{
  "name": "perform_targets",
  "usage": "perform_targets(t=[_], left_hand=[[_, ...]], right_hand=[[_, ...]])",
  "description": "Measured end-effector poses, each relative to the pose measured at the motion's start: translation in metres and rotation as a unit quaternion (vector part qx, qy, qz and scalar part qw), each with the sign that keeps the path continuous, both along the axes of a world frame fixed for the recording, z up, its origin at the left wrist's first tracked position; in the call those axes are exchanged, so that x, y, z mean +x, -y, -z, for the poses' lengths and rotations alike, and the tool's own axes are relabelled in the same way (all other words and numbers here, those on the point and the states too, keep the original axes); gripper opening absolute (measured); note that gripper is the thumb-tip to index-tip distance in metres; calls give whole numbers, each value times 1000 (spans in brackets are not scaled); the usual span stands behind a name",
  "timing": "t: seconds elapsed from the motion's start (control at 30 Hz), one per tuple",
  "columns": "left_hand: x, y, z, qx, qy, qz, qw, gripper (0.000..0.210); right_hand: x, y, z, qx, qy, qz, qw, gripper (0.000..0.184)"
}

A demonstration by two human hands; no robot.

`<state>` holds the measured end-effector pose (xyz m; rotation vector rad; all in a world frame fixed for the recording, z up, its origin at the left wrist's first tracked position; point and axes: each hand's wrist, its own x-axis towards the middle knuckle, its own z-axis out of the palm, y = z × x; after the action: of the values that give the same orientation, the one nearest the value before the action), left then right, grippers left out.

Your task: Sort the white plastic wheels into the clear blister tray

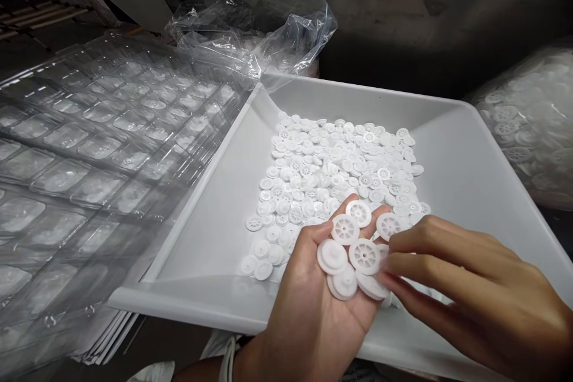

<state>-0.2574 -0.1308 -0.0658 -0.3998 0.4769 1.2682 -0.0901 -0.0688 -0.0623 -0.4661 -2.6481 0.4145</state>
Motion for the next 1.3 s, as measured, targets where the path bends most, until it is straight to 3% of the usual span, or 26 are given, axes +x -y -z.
perform_targets(t=[0.27,0.47,0.7,0.83,0.93,1.1,1.3], left_hand=[[0,-3,0,3,16,-6,1000,51],[-2,-2,-2,-17,30,4,999,48],[-3,-2,-2,49,29,12,998,40],[-3,-2,-1,47,35,14,998,36],[-4,-1,-1,55,51,17,997,28],[-2,-1,-3,53,46,19,997,24],[-2,-3,-3,43,45,29,998,27]], right_hand=[[0,-3,-10,-82,-10,14,996,11],[4,-3,-13,-59,2,44,997,13],[10,3,-15,-55,30,35,997,25],[9,3,-16,-56,44,56,996,22],[8,4,-16,-42,54,49,996,32],[16,7,-9,-21,60,20,998,48],[29,11,2,14,63,22,998,42]])
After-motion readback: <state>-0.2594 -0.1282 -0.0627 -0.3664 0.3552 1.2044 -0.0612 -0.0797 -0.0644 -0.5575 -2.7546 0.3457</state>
